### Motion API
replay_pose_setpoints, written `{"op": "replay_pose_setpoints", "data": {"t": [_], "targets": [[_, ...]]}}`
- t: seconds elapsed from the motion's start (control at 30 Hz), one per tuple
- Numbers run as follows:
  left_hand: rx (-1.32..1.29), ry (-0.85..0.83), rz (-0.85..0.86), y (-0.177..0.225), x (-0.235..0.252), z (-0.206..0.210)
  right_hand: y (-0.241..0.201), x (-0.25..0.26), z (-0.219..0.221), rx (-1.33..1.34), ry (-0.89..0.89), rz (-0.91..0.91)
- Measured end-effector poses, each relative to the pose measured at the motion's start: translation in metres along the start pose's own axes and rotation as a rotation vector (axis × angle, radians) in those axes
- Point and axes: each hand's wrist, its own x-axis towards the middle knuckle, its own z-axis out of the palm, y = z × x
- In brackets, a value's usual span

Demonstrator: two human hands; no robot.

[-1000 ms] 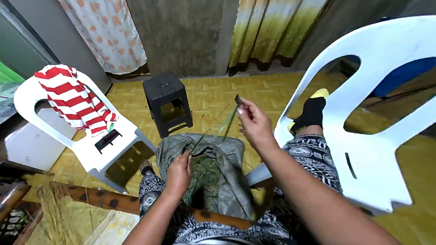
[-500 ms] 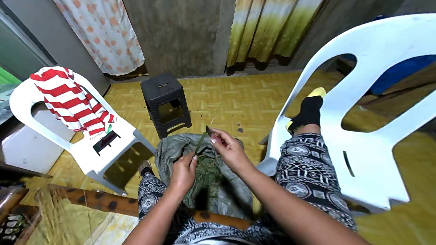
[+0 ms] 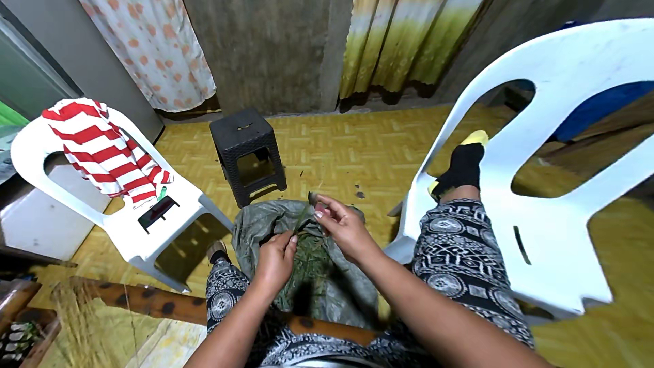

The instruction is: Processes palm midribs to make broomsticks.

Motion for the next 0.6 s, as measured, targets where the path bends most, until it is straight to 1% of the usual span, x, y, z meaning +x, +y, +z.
{"op": "replay_pose_setpoints", "data": {"t": [0.2,0.33,0.6], "targets": [[-0.007,-0.024,-0.004,-0.0024,-0.0012,0.0004,0.0024,-0.0003,0.0005,0.010,0.002,0.025],[-0.088,-0.105,-0.058,-0.0046,-0.0020,-0.0011,0.0051,0.0009,0.0014,0.030,0.033,0.007],[-0.277,-0.197,-0.157,-0.0026,-0.0047,-0.0047,0.0091,0.0037,0.0020,0.001,0.085,-0.048]]}}
